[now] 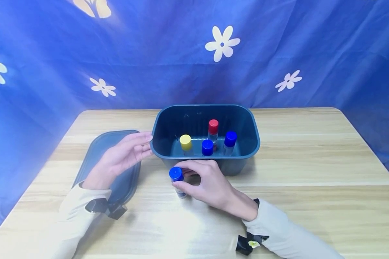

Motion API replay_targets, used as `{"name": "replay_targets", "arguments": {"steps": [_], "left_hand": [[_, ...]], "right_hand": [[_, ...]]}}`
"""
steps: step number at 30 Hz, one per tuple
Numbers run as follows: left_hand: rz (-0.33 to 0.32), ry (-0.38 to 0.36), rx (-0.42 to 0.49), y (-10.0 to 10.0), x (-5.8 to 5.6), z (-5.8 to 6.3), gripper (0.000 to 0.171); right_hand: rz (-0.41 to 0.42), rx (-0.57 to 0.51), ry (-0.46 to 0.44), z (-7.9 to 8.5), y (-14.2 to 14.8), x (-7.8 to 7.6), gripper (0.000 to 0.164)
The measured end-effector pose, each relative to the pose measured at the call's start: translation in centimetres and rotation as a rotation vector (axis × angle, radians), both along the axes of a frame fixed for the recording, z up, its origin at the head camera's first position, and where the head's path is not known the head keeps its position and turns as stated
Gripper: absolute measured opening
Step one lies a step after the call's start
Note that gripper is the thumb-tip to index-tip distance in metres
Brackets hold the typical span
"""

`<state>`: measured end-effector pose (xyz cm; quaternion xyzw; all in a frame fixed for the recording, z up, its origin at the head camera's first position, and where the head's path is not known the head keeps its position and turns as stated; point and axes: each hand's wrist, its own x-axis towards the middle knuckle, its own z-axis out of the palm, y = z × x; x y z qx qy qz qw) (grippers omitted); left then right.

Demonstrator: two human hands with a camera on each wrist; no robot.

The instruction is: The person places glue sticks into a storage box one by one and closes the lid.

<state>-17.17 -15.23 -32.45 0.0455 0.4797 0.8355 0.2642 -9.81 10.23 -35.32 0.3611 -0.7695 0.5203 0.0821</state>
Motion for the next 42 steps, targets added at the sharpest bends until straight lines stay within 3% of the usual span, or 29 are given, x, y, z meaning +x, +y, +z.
{"name": "replay_targets", "arguments": {"steps": [12, 26, 31, 38, 42], "left_hand": [[-0.006, 0.030, -0.021, 0.1, 0.2, 0.2, 0.014], [0.031, 0.009, -0.021, 0.0, 0.3, 0.5, 0.012], [0.042, -0.003, -0.027, 0.0, 0.2, 0.6, 0.010], [0.003, 0.018, -0.035, 0.2, 0.2, 0.3, 0.012], [0.016, -0.022, -0.008, 0.1, 0.4, -0.1, 0.012]], "right_hand": [[0.031, -0.014, 0.026, 0.6, 0.1, 0.3, 0.035], [0.021, -0.033, 0.098, 1.7, 0.5, 0.5, 0.037], [0.012, -0.044, 0.125, 2.4, 0.8, 0.6, 0.039], [-0.010, -0.053, 0.163, 3.8, 1.2, 0.5, 0.042], [-0.005, -0.054, 0.187, 4.6, 1.2, 0.3, 0.041]]}}
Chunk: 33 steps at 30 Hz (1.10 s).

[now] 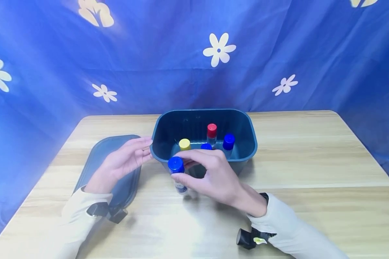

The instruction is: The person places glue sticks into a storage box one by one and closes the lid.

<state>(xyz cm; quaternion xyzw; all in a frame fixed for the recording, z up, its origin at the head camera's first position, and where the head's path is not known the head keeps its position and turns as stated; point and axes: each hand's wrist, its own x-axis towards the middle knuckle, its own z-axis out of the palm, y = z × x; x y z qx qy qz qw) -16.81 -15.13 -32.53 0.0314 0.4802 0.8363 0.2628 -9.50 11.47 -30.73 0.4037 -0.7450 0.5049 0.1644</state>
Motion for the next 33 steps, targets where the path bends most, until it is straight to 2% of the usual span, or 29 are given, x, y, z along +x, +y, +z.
{"name": "replay_targets", "arguments": {"steps": [2, 8, 12, 19, 26, 33], "left_hand": [[0.010, -0.022, 0.017, 0.0, 0.0, -0.1, 0.012], [0.000, -0.027, 0.035, 0.0, -0.2, -0.2, 0.011], [0.026, -0.056, 0.062, -0.2, -0.1, -0.1, 0.011], [0.040, -0.053, 0.044, -0.3, 0.0, 0.1, 0.010], [-0.004, -0.033, 0.066, -0.3, -0.2, 0.2, 0.011], [0.039, -0.058, 0.058, -0.3, 0.0, 0.1, 0.010]], "right_hand": [[0.009, -0.002, 0.005, 0.4, -0.1, -0.1, 0.041], [0.009, -0.005, 0.008, 1.5, -0.2, -0.5, 0.041], [-0.011, 0.006, 0.000, 2.1, -0.1, -0.6, 0.042], [-0.035, 0.005, 0.028, 3.0, 0.0, -1.0, 0.043], [-0.027, -0.020, 0.027, 3.7, 0.1, -1.8, 0.042], [-0.047, -0.007, 0.024, 4.0, 0.3, -2.1, 0.042]]}}
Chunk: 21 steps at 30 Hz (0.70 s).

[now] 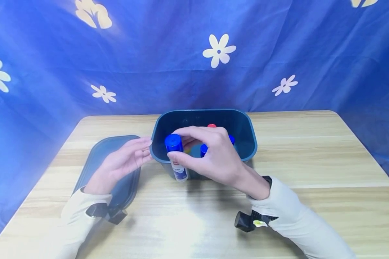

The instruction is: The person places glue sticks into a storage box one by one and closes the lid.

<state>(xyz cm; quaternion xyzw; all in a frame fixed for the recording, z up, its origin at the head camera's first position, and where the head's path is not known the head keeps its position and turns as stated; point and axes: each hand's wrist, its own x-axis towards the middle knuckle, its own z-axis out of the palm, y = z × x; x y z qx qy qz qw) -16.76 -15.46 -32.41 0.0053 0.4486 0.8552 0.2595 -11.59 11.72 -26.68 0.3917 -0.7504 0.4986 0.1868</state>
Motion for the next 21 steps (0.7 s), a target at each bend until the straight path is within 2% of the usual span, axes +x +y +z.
{"name": "replay_targets", "arguments": {"steps": [7, 15, 21], "left_hand": [[0.015, -0.017, -0.027, 0.0, 0.0, 0.0, 0.011], [-0.009, 0.001, -0.006, 0.0, -0.2, -0.2, 0.011], [0.006, -0.014, -0.022, 0.1, -0.2, -0.2, 0.011]], "right_hand": [[0.008, -0.008, 0.014, 0.3, 0.0, 0.0, 0.041], [0.027, -0.044, 0.036, 1.2, 0.2, 0.0, 0.041], [0.027, -0.083, 0.054, 1.8, 0.4, -0.2, 0.039]]}}
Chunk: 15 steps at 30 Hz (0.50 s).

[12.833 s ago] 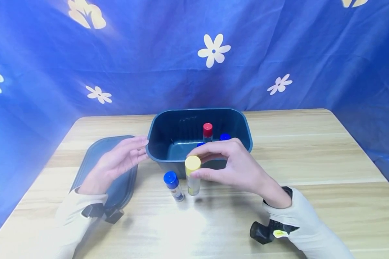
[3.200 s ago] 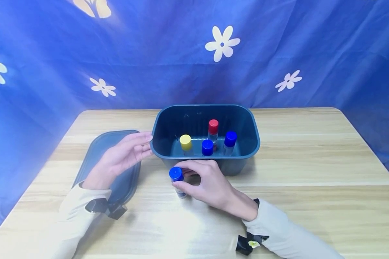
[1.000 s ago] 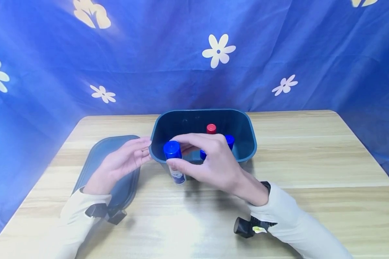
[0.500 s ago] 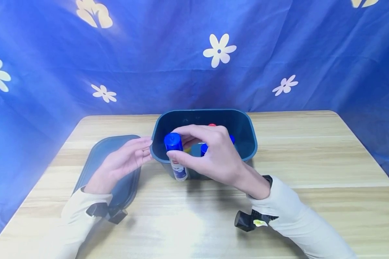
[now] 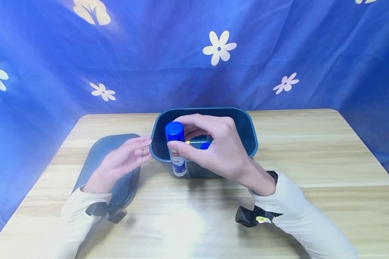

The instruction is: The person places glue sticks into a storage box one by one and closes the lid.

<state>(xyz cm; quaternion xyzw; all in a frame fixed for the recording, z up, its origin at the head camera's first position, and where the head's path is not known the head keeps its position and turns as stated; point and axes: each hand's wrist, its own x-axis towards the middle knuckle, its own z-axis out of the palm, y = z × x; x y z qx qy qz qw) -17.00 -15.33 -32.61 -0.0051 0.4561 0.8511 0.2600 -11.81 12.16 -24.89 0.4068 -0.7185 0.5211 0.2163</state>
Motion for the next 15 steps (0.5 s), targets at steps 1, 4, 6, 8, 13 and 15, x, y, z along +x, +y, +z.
{"name": "replay_targets", "arguments": {"steps": [1, 4, 6, 8, 13, 15], "left_hand": [[0.000, 0.000, 0.001, 0.0, 0.0, 0.0, 0.011], [-0.006, 0.001, 0.015, -0.1, 0.0, 0.0, 0.011], [-0.011, 0.006, 0.022, -0.1, 0.0, 0.1, 0.012], [-0.014, 0.008, 0.030, -0.1, 0.0, 0.1, 0.013], [-0.018, 0.008, 0.041, -0.1, 0.0, 0.0, 0.012], [-0.008, 0.004, 0.037, -0.2, 0.0, -0.1, 0.012]], "right_hand": [[-0.002, -0.003, 0.002, 0.2, 0.0, 0.0, 0.039], [-0.005, -0.007, 0.004, 0.6, 0.2, -0.1, 0.039], [-0.012, -0.004, 0.008, 0.9, 0.3, -0.1, 0.041], [-0.021, 0.000, 0.012, 1.1, 0.4, -0.2, 0.041], [-0.038, -0.013, 0.016, 1.6, 0.6, -0.2, 0.042], [-0.046, -0.015, 0.012, 1.6, 0.7, -0.3, 0.042]]}}
